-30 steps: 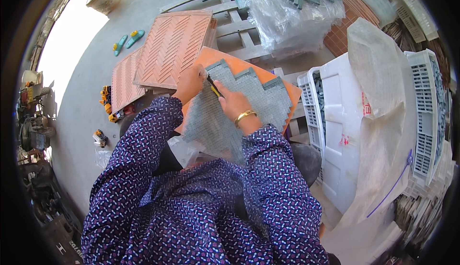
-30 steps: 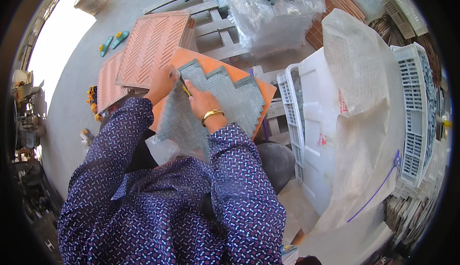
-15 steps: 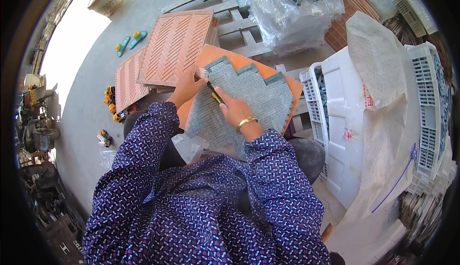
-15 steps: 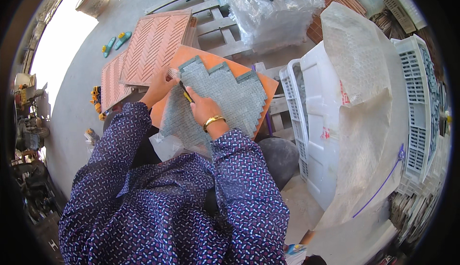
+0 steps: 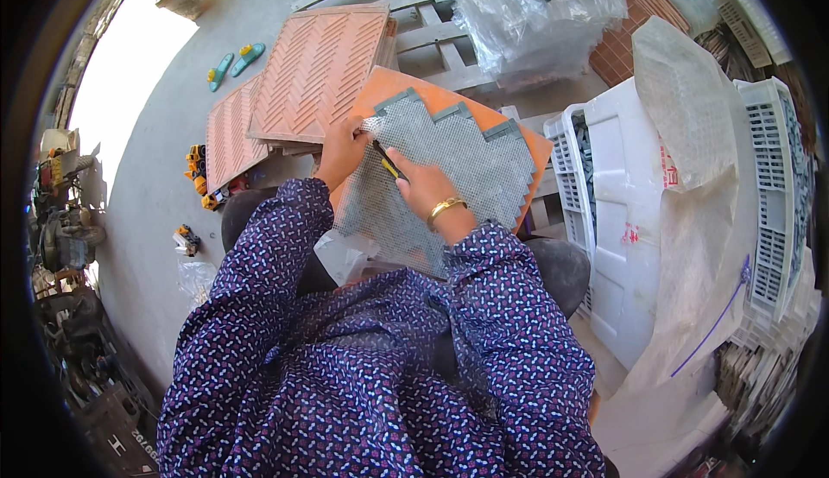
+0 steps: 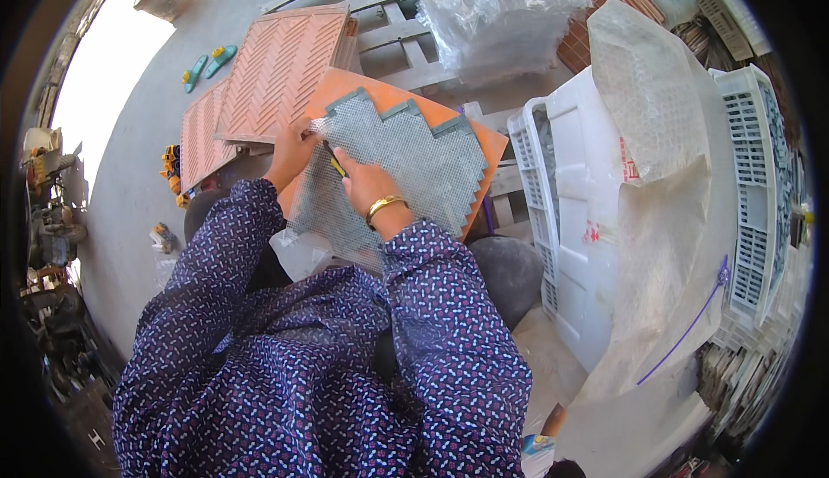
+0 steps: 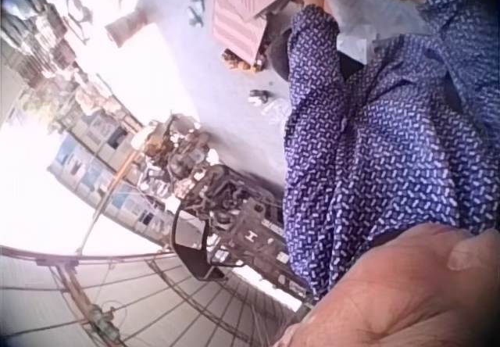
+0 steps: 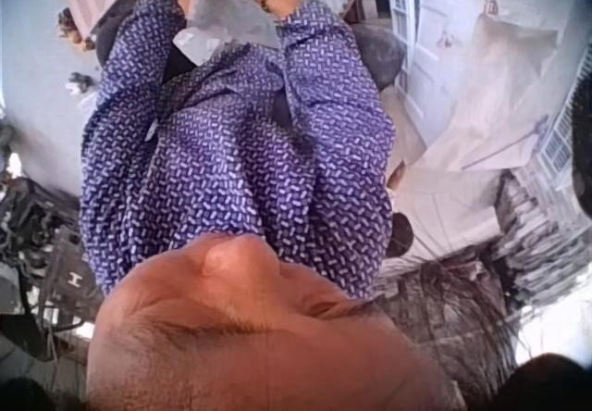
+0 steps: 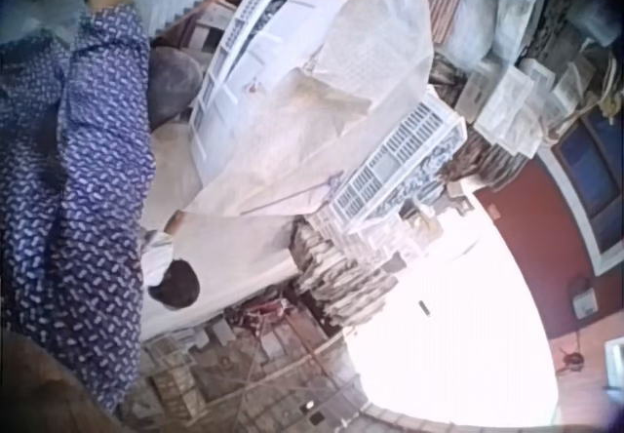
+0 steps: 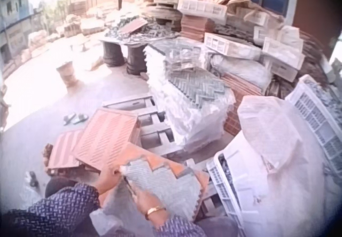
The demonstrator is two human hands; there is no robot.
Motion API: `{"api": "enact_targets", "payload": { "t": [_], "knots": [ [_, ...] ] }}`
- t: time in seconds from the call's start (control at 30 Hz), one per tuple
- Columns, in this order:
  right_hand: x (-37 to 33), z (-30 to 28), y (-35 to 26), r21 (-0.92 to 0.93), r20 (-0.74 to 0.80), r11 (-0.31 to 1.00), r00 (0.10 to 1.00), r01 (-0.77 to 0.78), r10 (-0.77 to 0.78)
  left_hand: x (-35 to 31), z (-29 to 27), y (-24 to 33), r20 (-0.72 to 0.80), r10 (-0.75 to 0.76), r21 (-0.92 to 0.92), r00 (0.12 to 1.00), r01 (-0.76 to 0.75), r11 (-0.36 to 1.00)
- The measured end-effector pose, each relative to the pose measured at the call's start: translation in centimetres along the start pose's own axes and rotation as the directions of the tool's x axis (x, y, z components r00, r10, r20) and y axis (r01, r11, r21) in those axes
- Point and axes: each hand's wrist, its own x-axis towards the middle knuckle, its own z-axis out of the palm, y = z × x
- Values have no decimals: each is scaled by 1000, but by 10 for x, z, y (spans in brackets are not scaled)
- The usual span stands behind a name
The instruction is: The person uses a utility knife to cut a grey interlocking tile along a pre-marked line on an orange backing board. After cutting, the person places the tile aside and picks up a new stack of tiles from a plastic bag.
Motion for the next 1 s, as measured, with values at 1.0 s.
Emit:
{"api": "enact_targets", "payload": {
  "t": [1.0],
  "knots": [
    [-12,26,10,161,-182,982,981,96,-66,-40,-3,-11,-9,23,-135,1000,-24,990]
  ]
}}
